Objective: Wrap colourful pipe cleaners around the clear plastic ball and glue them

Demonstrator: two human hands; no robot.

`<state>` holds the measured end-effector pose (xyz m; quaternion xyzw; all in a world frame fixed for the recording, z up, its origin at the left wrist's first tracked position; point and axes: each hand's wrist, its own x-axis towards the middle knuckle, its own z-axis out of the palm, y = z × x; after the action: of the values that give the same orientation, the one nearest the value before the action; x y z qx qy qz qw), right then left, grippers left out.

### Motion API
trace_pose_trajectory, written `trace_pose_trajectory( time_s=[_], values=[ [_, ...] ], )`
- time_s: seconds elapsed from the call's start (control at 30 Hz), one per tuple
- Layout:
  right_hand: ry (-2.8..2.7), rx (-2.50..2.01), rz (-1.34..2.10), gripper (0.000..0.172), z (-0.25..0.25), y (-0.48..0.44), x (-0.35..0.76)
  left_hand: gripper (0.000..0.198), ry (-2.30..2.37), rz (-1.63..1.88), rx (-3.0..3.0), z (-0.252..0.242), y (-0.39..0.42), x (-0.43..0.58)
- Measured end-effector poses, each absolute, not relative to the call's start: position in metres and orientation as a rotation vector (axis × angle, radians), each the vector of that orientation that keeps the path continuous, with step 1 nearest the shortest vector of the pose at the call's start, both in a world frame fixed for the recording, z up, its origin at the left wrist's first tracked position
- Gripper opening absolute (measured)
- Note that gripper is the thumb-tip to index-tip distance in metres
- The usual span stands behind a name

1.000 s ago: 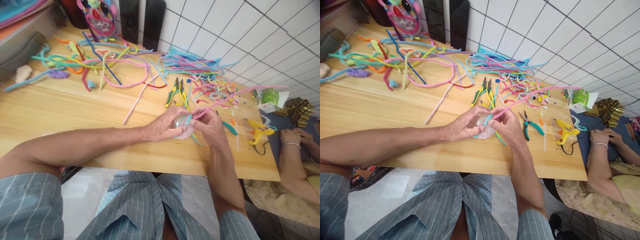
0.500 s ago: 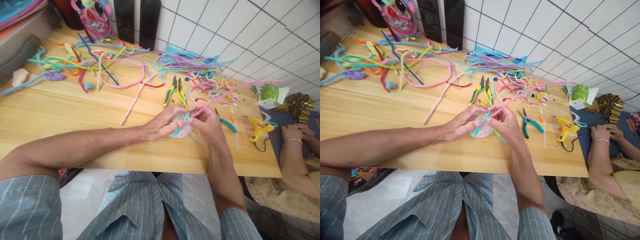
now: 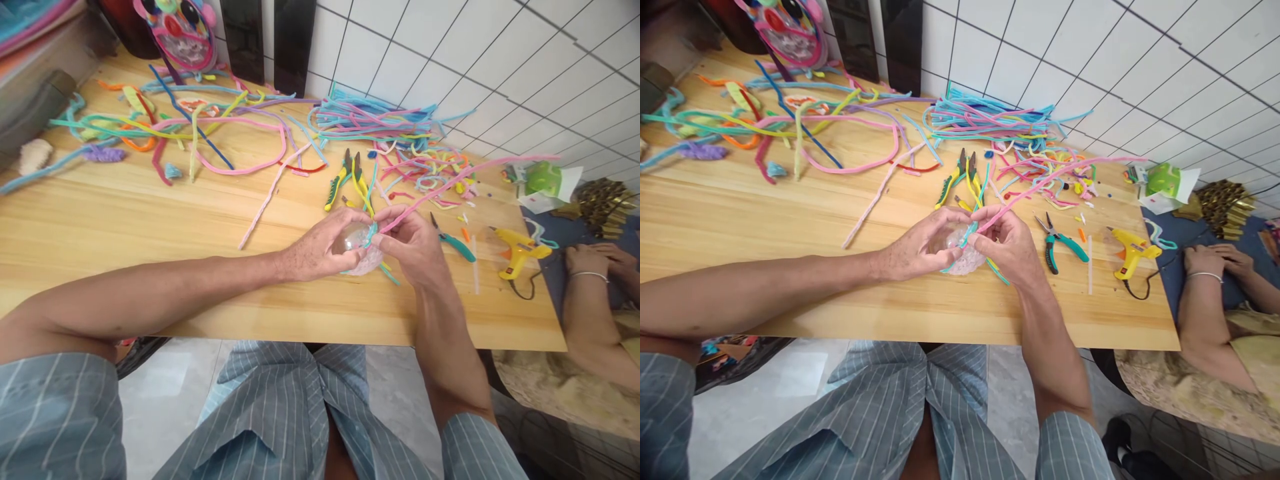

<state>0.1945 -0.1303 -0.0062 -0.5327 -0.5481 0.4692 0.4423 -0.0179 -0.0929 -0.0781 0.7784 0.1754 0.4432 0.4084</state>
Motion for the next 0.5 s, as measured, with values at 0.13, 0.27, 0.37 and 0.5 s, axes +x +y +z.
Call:
trace_pose_trajectory(
  time_s=[0.13,0.27,0.37,0.5],
  values=[
    [-1.372,-1.329,1.159,0.042,-0.0063,-0.1301,0.1948,0.046,0.431,1.124,1.965,-0.0786,-0.0929,-0.0181],
    [-1.371,-1.31,1.169,0.042,-0.0073,-0.1284,0.1952,0.048,0.445,1.089,1.962,-0.0792,-0.0928,-0.0192],
    [-1.345,-1.282,1.183,0.041,-0.0087,-0.1265,0.1958,0.05,0.425,1.089,1.982,-0.081,-0.0923,-0.02],
    [-1.347,-1.289,1.173,0.038,-0.0103,-0.1252,0.1973,0.051,0.427,1.081,1.96,-0.0838,-0.0919,-0.02]
  ],
)
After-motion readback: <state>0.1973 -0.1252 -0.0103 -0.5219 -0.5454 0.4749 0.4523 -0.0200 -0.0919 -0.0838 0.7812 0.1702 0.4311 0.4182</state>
